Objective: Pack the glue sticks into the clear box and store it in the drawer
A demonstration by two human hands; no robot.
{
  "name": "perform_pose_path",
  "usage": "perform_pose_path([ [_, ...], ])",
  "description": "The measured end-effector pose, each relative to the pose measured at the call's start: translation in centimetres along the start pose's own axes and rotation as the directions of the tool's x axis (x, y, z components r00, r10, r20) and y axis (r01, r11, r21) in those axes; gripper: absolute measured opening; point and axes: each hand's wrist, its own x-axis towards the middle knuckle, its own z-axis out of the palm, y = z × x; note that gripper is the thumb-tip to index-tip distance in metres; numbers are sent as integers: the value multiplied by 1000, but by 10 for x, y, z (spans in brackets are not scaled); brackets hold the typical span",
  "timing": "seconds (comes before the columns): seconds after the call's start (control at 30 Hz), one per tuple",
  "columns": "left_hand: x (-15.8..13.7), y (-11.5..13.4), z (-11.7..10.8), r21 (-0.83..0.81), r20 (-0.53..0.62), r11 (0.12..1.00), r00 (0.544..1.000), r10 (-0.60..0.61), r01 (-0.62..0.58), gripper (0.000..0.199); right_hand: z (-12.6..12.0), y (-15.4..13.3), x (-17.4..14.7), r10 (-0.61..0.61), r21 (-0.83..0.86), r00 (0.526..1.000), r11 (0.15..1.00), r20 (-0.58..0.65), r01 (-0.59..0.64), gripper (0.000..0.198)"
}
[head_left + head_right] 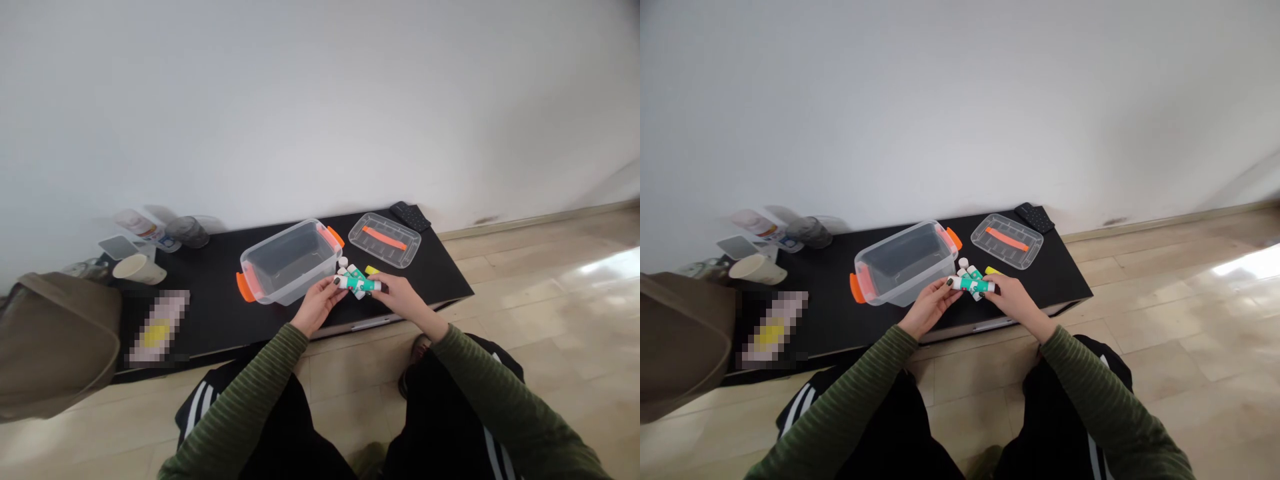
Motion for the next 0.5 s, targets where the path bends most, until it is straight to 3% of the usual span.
perform_pose_path([
  [0.33,-2,-3,2,25,34,999,999,41,-42,26,7,8,-1,102,101,993,989,53,-106,32],
  [0.5,-1,-2,6,105,55,992,997,57,-63,34,3,2,0,62,-51,992,997,113,-56,30],
])
